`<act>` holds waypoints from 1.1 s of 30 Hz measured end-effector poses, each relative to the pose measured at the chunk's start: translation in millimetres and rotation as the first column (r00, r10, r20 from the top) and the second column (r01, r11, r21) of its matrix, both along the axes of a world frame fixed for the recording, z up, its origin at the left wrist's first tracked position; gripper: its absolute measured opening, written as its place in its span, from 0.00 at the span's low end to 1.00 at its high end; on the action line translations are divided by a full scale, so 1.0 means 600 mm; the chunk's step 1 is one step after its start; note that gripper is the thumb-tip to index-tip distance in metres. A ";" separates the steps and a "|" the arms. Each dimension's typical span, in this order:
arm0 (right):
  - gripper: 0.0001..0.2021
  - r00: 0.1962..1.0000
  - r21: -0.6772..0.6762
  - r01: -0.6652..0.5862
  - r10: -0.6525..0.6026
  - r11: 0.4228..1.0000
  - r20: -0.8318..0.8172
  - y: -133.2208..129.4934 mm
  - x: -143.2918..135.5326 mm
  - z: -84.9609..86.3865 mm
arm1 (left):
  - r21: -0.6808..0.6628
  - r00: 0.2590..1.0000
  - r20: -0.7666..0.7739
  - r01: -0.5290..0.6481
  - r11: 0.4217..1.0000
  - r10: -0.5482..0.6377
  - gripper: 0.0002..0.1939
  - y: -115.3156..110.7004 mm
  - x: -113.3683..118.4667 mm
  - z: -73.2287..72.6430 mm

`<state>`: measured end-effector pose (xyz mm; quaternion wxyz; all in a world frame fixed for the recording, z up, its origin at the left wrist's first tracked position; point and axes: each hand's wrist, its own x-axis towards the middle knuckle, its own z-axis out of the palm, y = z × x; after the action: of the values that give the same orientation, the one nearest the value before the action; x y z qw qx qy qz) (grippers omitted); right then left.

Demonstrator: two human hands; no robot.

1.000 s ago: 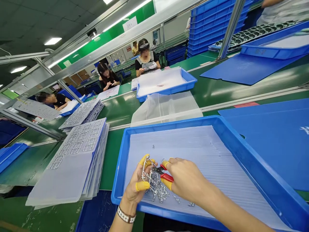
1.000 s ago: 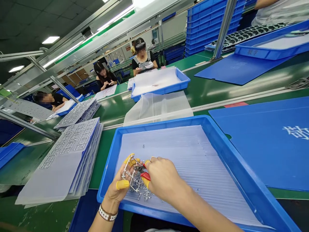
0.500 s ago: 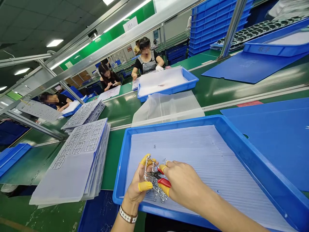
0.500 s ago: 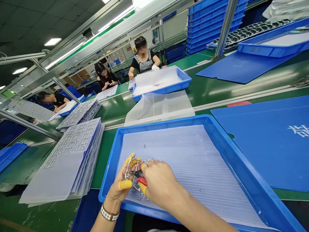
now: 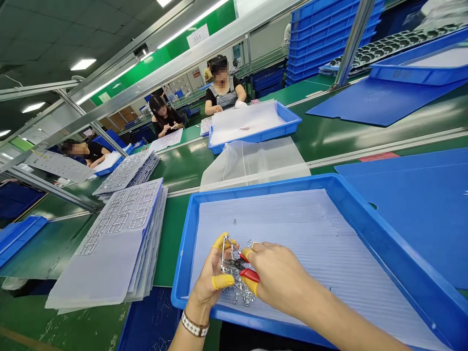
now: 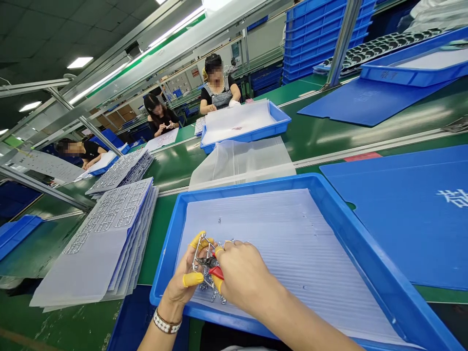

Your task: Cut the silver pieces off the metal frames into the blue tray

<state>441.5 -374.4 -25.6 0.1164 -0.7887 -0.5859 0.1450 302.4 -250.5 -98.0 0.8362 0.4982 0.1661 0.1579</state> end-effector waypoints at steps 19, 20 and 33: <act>0.06 0.999 -0.004 0.020 -0.020 1.000 0.044 -0.018 0.002 -0.022 | -0.134 0.996 0.077 -0.036 0.990 0.047 0.46 0.014 -0.007 -0.020; 0.05 0.999 -0.011 0.019 -0.019 1.000 0.038 -0.019 0.000 -0.021 | -0.143 0.996 0.081 -0.030 0.989 0.042 0.48 0.016 -0.007 -0.021; 0.06 0.998 -0.025 0.033 -0.032 0.999 0.045 -0.011 -0.009 -0.014 | -0.092 0.996 0.061 -0.053 0.994 0.059 0.48 0.005 -0.001 -0.004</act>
<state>436.0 -380.8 -33.9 0.0954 -0.8025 -0.5737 0.1329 301.6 -247.6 -100.2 0.8579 0.4499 0.1603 0.1894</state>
